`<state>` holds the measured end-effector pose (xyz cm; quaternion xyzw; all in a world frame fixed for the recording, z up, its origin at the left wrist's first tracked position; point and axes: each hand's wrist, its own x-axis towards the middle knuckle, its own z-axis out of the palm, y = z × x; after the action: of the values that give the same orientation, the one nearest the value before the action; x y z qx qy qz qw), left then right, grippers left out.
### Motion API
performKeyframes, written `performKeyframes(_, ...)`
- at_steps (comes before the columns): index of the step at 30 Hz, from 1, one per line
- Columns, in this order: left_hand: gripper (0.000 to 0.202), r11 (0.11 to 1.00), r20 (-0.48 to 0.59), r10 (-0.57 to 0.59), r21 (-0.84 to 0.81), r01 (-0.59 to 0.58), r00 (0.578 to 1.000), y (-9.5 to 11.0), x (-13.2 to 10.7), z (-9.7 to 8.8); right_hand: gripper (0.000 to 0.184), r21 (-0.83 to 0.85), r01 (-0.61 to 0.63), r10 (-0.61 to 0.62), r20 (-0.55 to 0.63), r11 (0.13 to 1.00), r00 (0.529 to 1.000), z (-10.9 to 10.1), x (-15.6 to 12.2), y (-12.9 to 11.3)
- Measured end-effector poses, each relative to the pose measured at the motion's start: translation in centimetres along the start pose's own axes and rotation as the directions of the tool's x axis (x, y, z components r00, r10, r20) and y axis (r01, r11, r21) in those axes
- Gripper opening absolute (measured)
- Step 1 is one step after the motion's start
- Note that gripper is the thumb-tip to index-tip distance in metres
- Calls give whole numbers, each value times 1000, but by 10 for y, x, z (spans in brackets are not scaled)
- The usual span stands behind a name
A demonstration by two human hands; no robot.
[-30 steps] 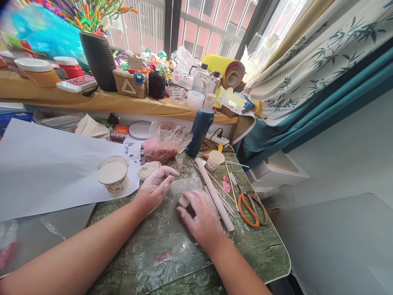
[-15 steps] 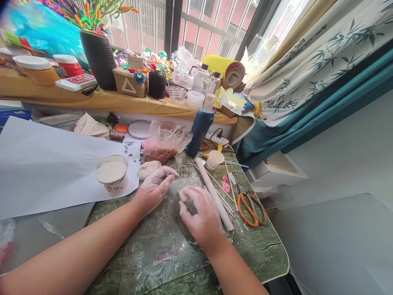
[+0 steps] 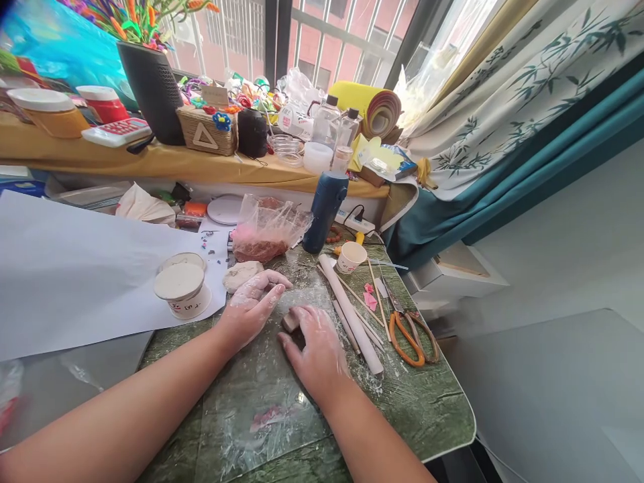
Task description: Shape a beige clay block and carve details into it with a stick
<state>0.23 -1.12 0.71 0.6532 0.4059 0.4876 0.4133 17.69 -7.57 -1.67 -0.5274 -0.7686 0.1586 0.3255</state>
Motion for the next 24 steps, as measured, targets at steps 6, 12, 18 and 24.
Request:
performKeyframes(6, 20, 1000, 8, -24, 6, 24, 1000, -1, 0, -1, 33, 96, 62, -31, -296, 993, 955, -35, 5, -12)
performKeyframes(12, 19, 1000, 13, -24, -15, 25, 1000, -2, 1, -1, 47, 6, 70, -69, -89, 998, 994, -27, -11, -2)
performKeyframes(18, 19, 1000, 15, -31, -1, 31, 999, -1, 2, 1, 59, 2, -91, 91, -10, 996, 996, -4, -15, 5)
performKeyframes(24, 17, 998, 62, -54, 41, 52, 997, 2, 1, -1, 42, 269, -219, 241, -52, 938, 969, -6, -12, 2)
